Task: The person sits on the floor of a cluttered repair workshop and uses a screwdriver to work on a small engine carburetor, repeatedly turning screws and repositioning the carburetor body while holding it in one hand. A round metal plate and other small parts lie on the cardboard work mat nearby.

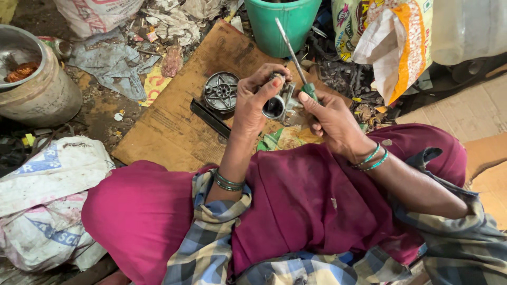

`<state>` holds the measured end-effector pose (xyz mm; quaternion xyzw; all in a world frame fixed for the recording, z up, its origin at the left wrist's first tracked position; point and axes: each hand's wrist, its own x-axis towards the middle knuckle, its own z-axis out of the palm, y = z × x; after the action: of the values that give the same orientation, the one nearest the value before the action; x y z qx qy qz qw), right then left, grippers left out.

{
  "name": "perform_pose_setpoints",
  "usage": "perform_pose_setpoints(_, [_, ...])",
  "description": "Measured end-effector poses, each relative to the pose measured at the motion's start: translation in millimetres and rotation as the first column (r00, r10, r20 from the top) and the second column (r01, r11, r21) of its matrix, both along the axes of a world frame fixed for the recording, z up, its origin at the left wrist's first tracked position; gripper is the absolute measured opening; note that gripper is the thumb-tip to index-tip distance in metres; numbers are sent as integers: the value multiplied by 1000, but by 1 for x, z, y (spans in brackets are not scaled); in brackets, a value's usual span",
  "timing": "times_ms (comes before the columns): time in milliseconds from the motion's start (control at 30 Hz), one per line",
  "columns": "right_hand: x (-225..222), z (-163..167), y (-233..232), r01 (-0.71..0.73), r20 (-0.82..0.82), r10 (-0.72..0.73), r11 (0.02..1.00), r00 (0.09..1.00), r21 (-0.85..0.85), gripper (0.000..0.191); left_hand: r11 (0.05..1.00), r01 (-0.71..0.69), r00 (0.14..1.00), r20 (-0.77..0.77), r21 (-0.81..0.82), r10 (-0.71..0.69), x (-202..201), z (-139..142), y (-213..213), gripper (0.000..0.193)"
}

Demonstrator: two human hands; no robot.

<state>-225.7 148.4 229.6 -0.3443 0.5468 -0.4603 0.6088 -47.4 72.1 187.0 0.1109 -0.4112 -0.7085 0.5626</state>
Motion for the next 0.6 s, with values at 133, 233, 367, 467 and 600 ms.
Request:
perform_pose_setpoints(133, [-1,-6,0,-21,187,10,998,982,57,30,999,-40,999,2,-9,40,-7,-2,3,18])
perform_pose_setpoints(233, [-6,-13,0,-13,206,1,998,979,58,26,996,-81,994,76,-32,83,-11,-3,5,17])
perform_pose_setpoints(367, [-11,-24,-2,-16,216,10,1000,976,26,19,990,-114,972,196,-89,129,-16,-3,5,19])
perform_pose_setpoints(467, [-16,-32,-3,-13,263,9,1000,965,12,16,966,-139,941,274,-217,197,-19,-3,4,26])
perform_pose_setpoints(600, [-21,-39,-3,-6,315,-4,1000,949,30,14,936,-160,910,319,-314,263,-19,-1,2,35])
